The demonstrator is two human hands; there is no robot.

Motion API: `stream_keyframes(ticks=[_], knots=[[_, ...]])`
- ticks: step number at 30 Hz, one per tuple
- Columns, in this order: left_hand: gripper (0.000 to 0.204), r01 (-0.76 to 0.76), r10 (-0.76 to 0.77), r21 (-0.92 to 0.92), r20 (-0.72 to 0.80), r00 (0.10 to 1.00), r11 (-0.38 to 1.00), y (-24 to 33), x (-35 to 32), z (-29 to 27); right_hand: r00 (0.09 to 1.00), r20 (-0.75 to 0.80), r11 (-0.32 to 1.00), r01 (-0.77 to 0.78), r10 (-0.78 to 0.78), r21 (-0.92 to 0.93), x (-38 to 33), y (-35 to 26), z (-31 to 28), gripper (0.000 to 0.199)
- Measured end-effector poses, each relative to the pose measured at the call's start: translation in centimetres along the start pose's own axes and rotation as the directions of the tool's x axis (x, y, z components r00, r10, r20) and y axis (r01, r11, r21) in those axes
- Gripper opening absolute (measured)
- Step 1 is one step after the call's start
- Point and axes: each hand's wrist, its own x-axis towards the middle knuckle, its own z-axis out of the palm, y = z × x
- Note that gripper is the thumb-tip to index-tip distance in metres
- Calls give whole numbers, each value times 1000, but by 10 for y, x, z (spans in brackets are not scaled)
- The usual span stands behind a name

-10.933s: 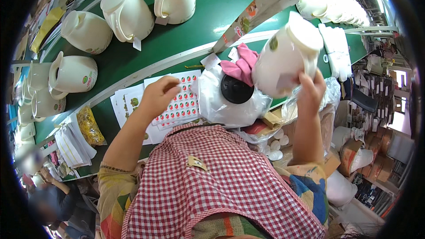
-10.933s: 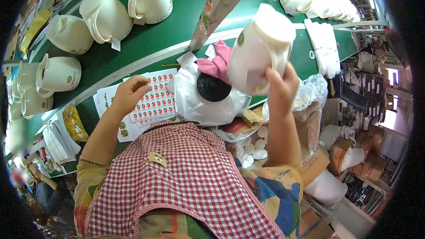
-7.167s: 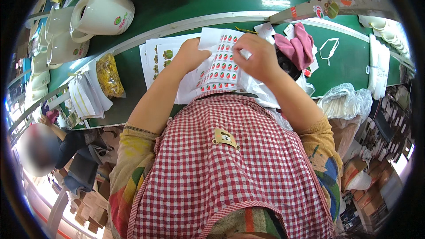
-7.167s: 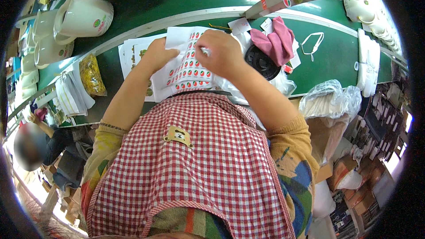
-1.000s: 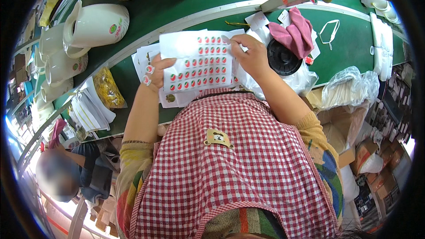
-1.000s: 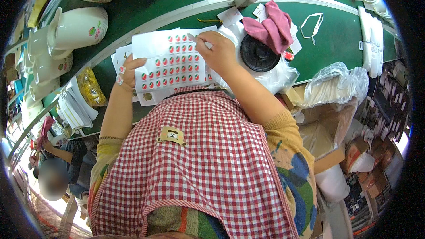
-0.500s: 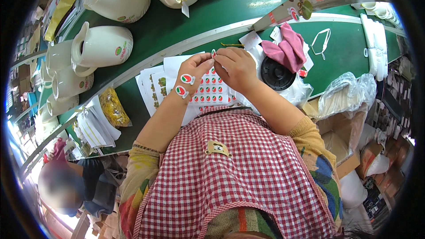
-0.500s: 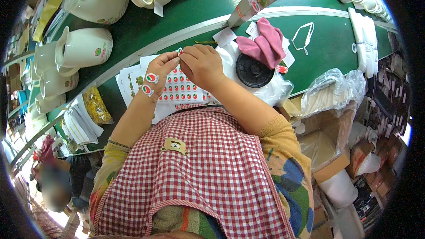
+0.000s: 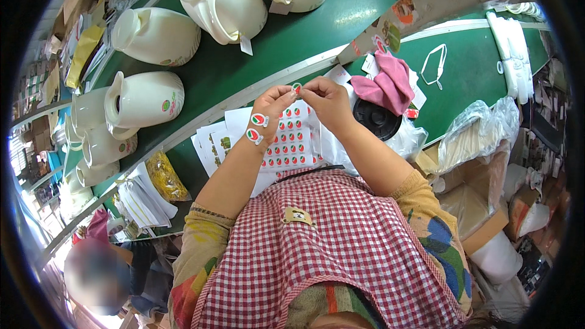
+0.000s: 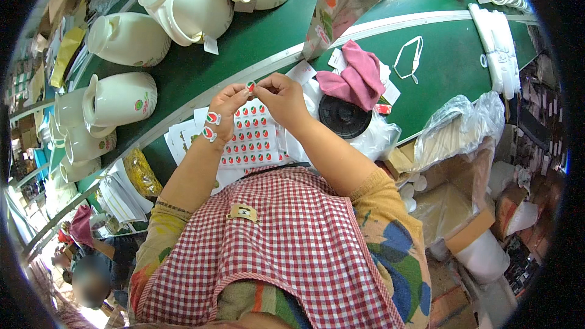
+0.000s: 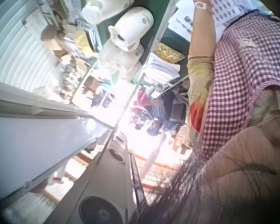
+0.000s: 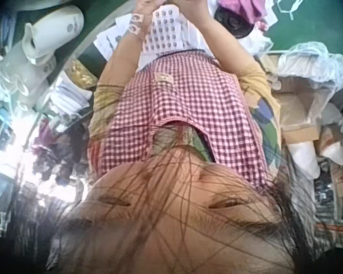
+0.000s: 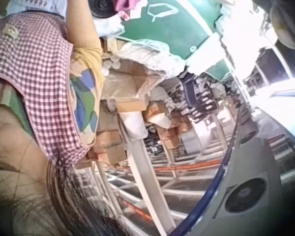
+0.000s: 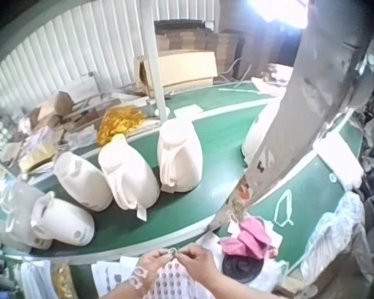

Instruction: The person assembles white ceramic pitchers by attaching lids and applying stickers. They pick up pitchers, screw on lids, peel stickers from sheets, and place them on the pitcher bodies. The finished pitchers are set aside on the table.

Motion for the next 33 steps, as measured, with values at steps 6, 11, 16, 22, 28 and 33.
stream_keyframes(ticks=[6,11,16,22,28,33], knots=[[31,-267,270,218,18,963,939,27,54,5,901,-203,917,346,-384,-200,13,2,-19,6],[47,-454,510,355,-78,857,817,111,145,15,953,-179,961,211,-243,-180,-4,19,-42,5],[27,-329,340,496,71,938,803,139,162,31,974,-70,965,201,-215,-167,-43,16,-53,5],[20,-471,413,247,255,875,847,182,91,63,957,30,949,292,-290,-120,-65,-21,-67,6],[23,-314,306,46,128,943,948,148,-8,50,901,199,915,401,-384,-52,-81,-68,-52,10],[26,-191,190,-65,-28,981,979,95,-39,38,832,526,964,254,-176,-79,-103,-73,-9,12]])
